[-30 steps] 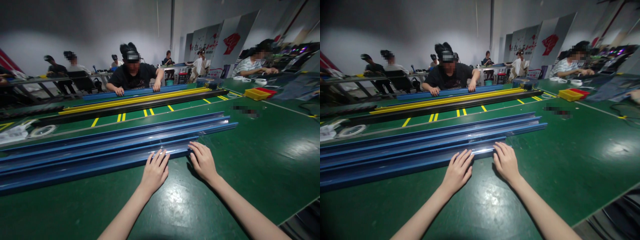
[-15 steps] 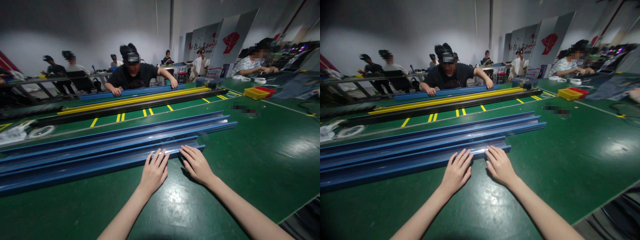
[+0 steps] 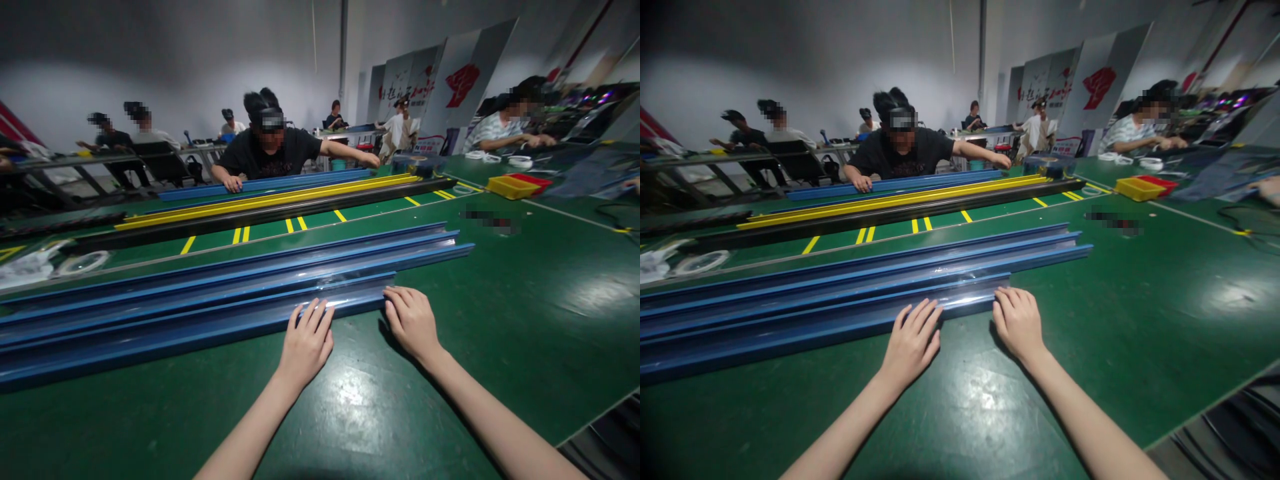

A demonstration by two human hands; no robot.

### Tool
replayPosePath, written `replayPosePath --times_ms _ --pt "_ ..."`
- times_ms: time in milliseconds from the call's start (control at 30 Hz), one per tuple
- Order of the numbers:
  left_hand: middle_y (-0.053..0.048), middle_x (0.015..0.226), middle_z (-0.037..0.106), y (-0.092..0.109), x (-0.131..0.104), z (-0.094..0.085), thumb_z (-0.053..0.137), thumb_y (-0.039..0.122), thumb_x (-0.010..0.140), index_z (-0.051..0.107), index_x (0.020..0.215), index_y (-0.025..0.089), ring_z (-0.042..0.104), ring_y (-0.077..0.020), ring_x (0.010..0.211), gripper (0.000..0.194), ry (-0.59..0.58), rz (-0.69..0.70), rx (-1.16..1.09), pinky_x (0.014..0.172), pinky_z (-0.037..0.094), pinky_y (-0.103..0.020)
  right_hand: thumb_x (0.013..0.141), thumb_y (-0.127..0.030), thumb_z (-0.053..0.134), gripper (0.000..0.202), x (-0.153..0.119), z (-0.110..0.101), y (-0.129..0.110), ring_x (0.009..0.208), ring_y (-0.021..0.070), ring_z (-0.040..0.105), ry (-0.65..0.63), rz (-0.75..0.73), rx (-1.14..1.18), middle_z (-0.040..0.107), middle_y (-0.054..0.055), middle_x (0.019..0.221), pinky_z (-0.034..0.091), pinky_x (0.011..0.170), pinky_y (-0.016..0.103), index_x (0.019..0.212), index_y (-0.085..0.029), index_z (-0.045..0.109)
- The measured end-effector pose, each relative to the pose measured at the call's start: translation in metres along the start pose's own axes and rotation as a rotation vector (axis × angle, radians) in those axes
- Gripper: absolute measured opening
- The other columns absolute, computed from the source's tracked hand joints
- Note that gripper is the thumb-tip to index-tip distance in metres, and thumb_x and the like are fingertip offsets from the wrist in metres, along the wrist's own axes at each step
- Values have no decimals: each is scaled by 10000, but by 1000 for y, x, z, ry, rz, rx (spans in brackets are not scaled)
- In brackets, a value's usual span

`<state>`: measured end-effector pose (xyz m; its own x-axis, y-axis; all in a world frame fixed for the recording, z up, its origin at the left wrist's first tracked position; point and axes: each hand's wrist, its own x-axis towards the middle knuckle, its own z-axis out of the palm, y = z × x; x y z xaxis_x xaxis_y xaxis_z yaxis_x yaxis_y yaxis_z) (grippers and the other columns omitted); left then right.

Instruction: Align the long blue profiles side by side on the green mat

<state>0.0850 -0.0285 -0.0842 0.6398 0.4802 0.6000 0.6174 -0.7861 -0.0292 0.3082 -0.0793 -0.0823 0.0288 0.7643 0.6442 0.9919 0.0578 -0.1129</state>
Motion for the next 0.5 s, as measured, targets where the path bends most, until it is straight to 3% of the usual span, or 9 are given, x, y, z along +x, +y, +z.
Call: replayPosePath --times_ms 267,500 --pt "-65 1280 447 -1 -1 1 386 222 834 447 1214 166 375 -219 1192 388 -45 50 10 968 276 -393 820 -242 396 355 -2 1 -22 1073 217 435 -114 -260 83 544 113 1154 358 877 382 1128 -117 519" --pt "-70 1257 472 -2 -1 2 379 214 838 452 1210 166 402 -213 1167 382 -61 36 3 962 288 -390 813 -216 405 279 3 0 -4 997 206 483 6 -105 78 591 96 1050 373 858 374 1033 -136 558"
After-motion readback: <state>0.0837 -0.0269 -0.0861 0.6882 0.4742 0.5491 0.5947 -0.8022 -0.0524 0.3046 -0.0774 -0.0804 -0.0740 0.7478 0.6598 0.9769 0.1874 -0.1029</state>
